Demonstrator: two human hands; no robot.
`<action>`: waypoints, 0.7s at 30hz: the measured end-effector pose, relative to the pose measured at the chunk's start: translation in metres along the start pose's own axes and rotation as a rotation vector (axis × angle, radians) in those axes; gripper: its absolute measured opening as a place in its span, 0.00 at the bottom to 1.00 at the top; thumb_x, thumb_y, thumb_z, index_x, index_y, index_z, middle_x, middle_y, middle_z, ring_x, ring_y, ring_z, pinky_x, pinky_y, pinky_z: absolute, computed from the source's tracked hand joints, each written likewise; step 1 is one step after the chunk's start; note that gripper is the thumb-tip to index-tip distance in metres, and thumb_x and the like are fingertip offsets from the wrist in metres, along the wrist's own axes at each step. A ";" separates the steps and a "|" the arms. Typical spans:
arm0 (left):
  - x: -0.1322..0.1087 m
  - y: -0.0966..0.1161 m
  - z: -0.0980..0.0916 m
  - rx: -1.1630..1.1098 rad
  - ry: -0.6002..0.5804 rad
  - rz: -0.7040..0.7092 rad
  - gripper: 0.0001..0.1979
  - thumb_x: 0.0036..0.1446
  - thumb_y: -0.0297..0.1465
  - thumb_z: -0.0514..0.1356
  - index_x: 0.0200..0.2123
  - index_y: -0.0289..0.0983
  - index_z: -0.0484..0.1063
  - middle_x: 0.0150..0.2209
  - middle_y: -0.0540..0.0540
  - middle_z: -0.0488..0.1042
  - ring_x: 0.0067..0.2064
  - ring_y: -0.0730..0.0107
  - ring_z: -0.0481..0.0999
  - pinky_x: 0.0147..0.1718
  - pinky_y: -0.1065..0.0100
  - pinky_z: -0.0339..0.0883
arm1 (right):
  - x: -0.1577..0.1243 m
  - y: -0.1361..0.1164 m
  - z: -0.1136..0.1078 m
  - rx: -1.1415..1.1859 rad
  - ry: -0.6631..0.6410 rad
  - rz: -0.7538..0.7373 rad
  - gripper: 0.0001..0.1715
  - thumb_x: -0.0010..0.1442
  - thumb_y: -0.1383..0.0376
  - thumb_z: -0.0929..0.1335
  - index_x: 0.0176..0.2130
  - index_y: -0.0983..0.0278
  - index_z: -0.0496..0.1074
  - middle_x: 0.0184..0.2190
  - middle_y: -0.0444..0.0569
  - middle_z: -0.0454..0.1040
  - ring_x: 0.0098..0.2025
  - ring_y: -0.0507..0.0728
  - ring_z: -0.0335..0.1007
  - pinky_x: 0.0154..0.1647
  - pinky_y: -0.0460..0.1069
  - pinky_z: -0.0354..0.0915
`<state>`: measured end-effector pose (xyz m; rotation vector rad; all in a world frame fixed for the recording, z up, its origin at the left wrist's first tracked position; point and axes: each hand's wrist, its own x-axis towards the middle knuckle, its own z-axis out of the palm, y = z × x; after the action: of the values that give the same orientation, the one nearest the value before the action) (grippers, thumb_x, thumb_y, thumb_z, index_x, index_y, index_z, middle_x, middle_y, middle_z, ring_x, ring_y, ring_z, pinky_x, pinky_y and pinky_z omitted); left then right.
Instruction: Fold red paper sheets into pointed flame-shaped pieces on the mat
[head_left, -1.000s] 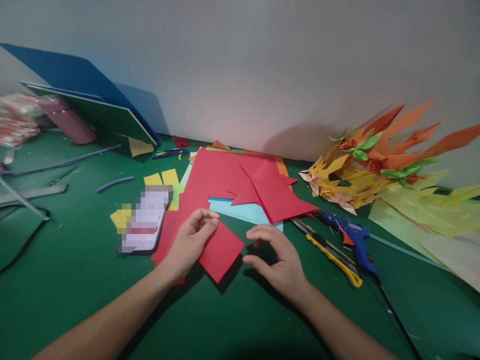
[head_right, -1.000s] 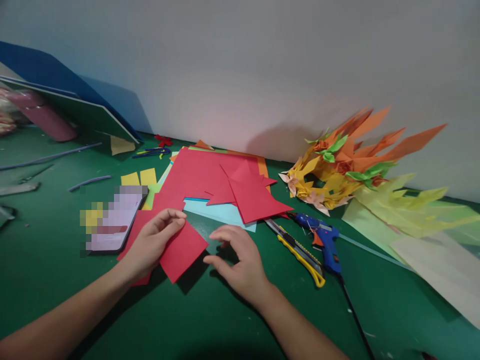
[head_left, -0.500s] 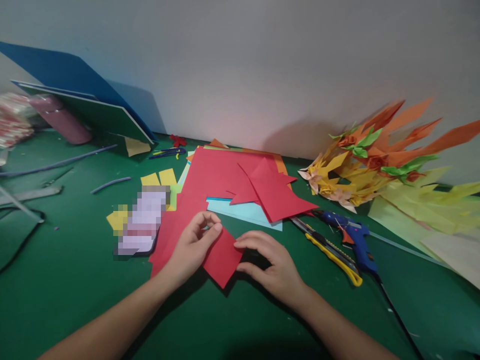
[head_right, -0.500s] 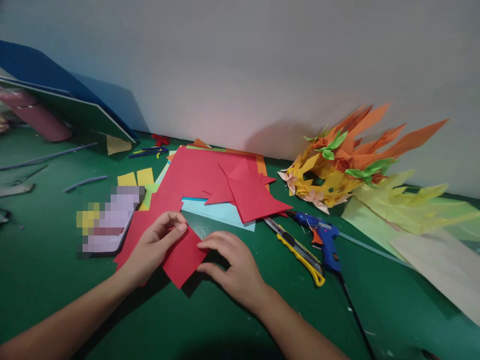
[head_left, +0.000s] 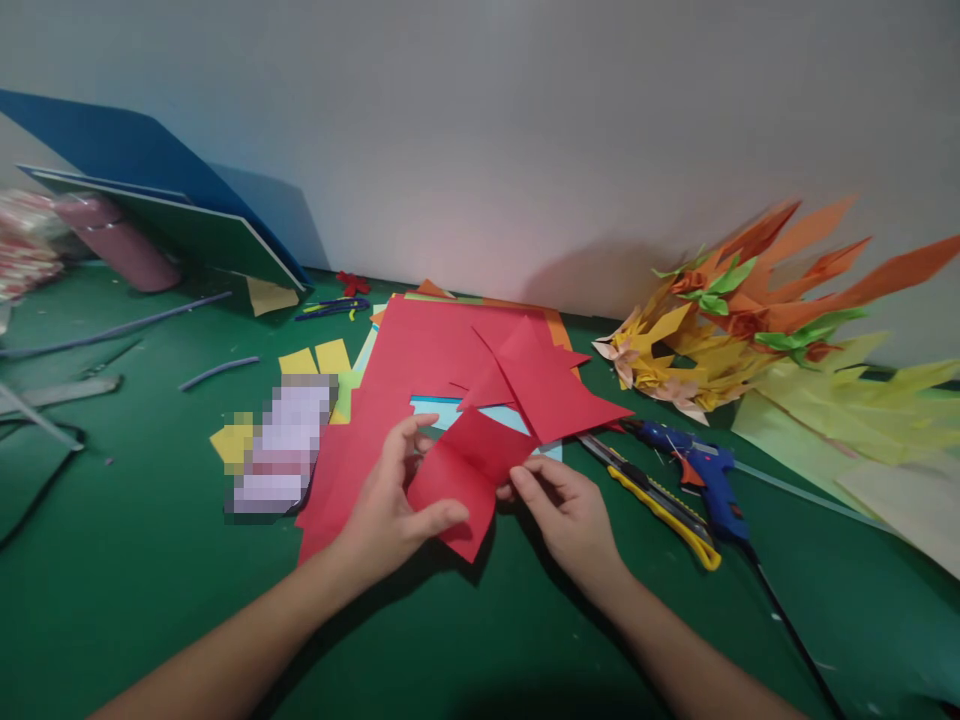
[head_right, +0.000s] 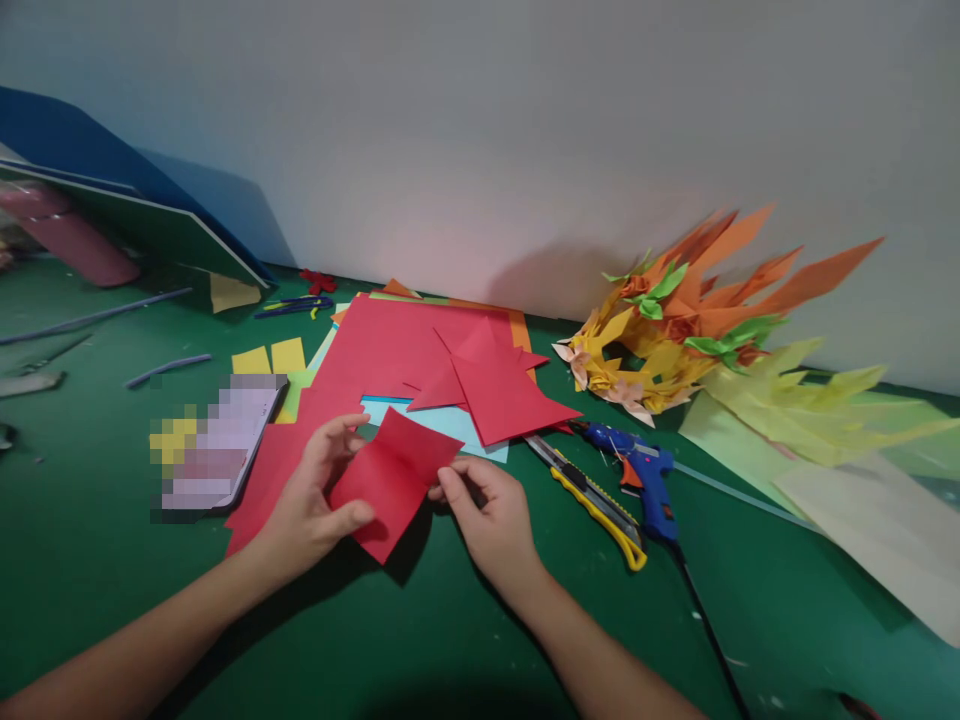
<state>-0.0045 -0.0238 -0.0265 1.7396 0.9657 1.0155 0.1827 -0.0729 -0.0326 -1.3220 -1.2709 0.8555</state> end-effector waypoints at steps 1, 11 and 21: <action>-0.001 -0.002 0.001 0.059 0.014 0.038 0.30 0.50 0.42 0.65 0.53 0.42 0.56 0.40 0.47 0.65 0.40 0.64 0.69 0.41 0.61 0.67 | 0.000 -0.001 0.000 0.021 0.023 0.037 0.14 0.58 0.57 0.66 0.25 0.62 0.70 0.21 0.45 0.76 0.23 0.54 0.73 0.28 0.47 0.70; -0.003 0.010 0.004 0.252 -0.134 0.216 0.05 0.58 0.23 0.56 0.33 0.40 0.66 0.44 0.45 0.63 0.48 0.64 0.67 0.47 0.59 0.65 | 0.003 -0.003 0.001 0.361 -0.001 0.247 0.23 0.46 0.49 0.74 0.21 0.62 0.64 0.14 0.40 0.69 0.17 0.49 0.64 0.22 0.44 0.63; -0.019 0.030 0.020 -0.255 -0.237 -0.198 0.30 0.47 0.37 0.68 0.50 0.42 0.56 0.49 0.41 0.67 0.49 0.57 0.71 0.44 0.59 0.70 | -0.006 -0.004 0.006 0.491 -0.248 0.242 0.22 0.43 0.47 0.76 0.23 0.62 0.72 0.24 0.44 0.75 0.28 0.54 0.69 0.34 0.49 0.68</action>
<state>0.0126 -0.0568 -0.0088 1.4820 0.8017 0.7501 0.1751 -0.0780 -0.0311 -1.0028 -1.0029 1.4352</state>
